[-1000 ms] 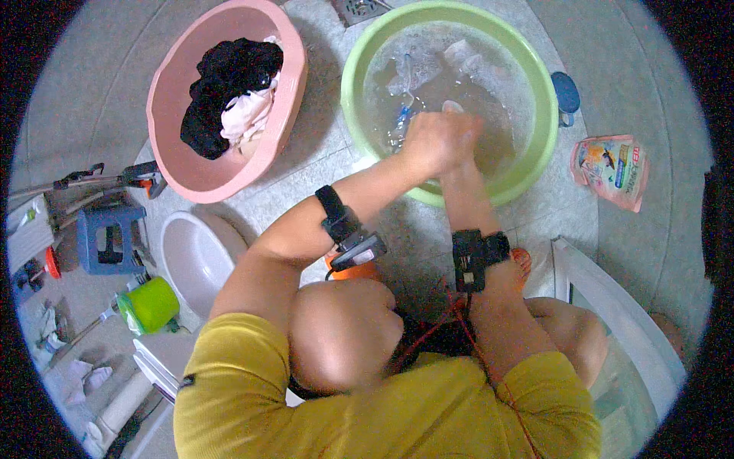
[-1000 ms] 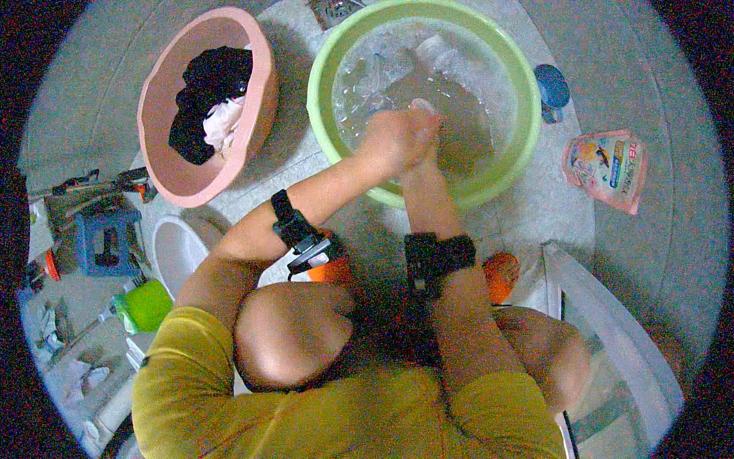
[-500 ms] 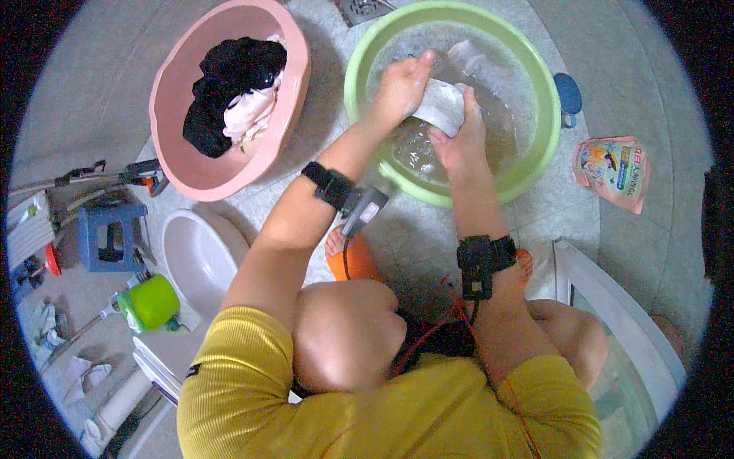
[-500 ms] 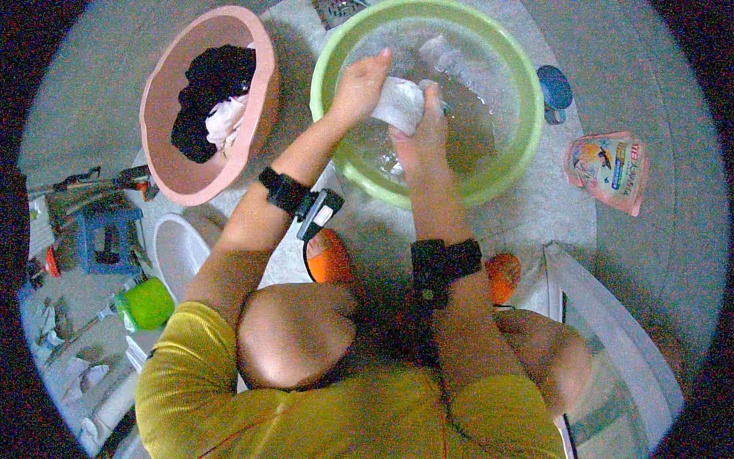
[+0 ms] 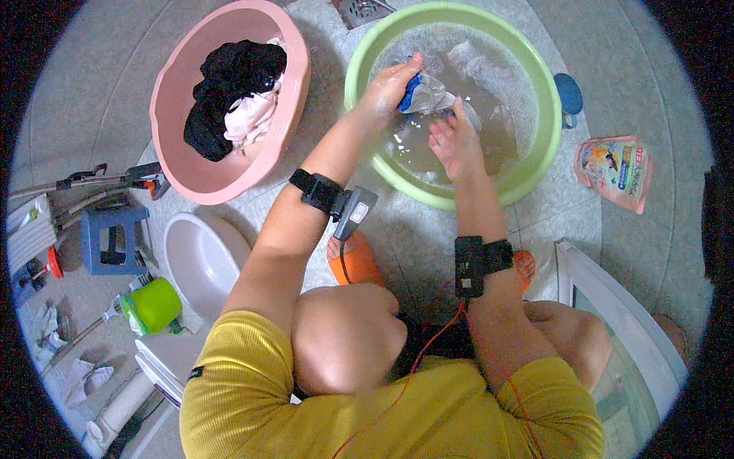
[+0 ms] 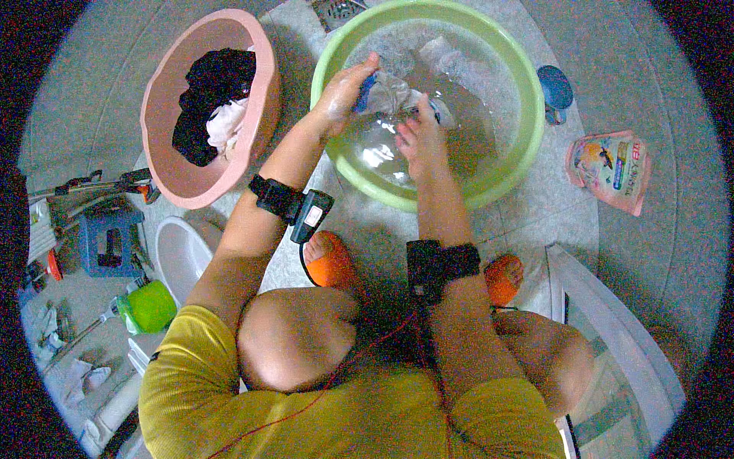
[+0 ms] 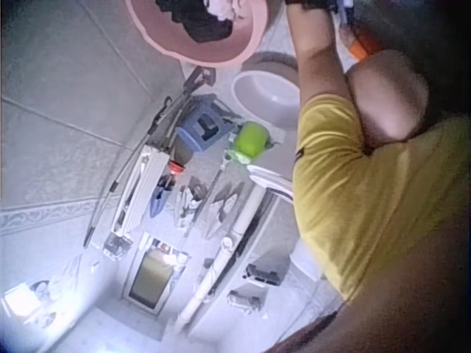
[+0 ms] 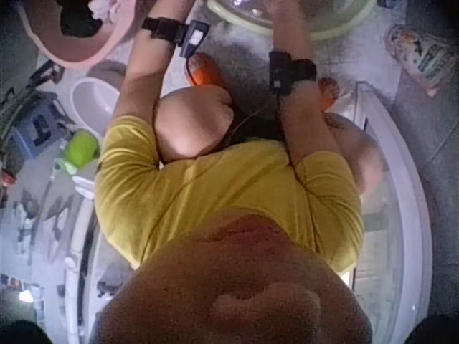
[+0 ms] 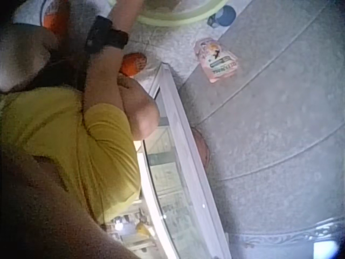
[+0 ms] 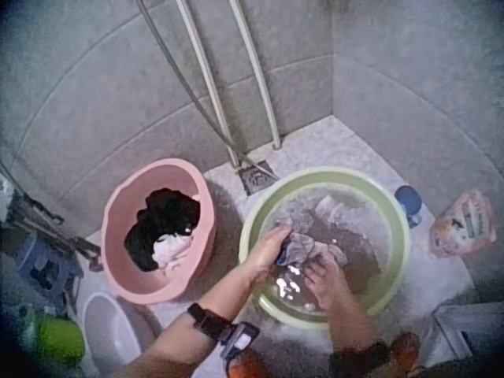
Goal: Washing clothes by hand in basins with detergent on a bathroom floor.
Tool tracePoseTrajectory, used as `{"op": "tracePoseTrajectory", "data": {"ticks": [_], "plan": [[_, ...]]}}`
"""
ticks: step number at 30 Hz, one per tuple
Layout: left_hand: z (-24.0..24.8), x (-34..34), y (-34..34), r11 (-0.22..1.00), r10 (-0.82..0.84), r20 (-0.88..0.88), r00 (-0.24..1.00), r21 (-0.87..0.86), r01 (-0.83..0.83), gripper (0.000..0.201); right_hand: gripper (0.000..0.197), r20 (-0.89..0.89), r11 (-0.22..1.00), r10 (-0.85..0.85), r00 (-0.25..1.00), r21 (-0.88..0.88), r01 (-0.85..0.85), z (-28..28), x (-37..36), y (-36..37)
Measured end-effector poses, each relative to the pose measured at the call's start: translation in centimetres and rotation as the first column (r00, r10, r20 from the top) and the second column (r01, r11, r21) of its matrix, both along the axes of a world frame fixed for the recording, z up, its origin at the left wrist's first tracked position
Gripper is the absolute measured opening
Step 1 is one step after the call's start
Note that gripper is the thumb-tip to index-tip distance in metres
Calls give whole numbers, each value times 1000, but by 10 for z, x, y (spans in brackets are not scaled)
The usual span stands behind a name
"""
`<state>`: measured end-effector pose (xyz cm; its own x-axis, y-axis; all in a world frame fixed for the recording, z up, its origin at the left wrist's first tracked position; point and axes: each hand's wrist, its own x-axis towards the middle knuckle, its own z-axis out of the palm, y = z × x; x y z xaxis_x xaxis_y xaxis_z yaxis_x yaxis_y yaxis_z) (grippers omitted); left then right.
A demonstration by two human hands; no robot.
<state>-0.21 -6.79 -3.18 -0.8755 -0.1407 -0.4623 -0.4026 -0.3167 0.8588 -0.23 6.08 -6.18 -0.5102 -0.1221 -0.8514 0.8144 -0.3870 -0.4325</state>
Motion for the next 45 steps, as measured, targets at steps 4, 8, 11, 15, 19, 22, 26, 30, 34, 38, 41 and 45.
{"op": "tracePoseTrajectory", "data": {"ticks": [4,8,11,15,19,22,26,30,34,38,41,45], "plan": [[-2,4,-6,997,-52,-26,998,49,53,41,32,-299,1000,-17,954,-6,16,-1,2,1],[-10,2,-9,961,-275,-143,951,-86,264,33,24,-449,899,40,893,-373,-228,6,-4,-4],[-4,3,-7,934,-326,-101,940,-190,303,27,23,-496,885,-5,868,-407,-228,0,-7,-3],[-2,9,-6,908,-378,-204,903,-272,318,27,24,-573,884,-8,819,-386,-262,-1,-10,2],[-6,8,-3,826,-439,-243,865,-488,282,27,25,-568,889,-28,822,-390,-239,-3,-8,0],[1,8,-2,726,-447,-168,878,-642,247,25,22,-551,925,-16,834,-326,-198,-1,-8,0],[-8,3,-15,658,-298,-226,928,-753,28,22,28,-530,949,39,847,-246,-197,-1,-15,8],[-16,5,-24,923,-150,-214,965,-379,59,21,31,-530,970,40,847,-182,-160,6,-17,11],[-18,5,-10,995,-21,-82,996,91,28,19,27,-338,905,-37,940,-411,-112,10,-17,11],[-25,4,-1,994,-106,-161,981,-30,102,18,32,-414,903,185,891,-287,-320,-3,-16,13],[-21,6,-3,940,-216,-197,956,-307,149,19,34,-354,835,238,904,-402,-377,14,-12,5],[-20,6,1,912,-144,-201,969,-406,51,18,37,-427,897,178,886,-299,-325,-2,-15,11]]}}
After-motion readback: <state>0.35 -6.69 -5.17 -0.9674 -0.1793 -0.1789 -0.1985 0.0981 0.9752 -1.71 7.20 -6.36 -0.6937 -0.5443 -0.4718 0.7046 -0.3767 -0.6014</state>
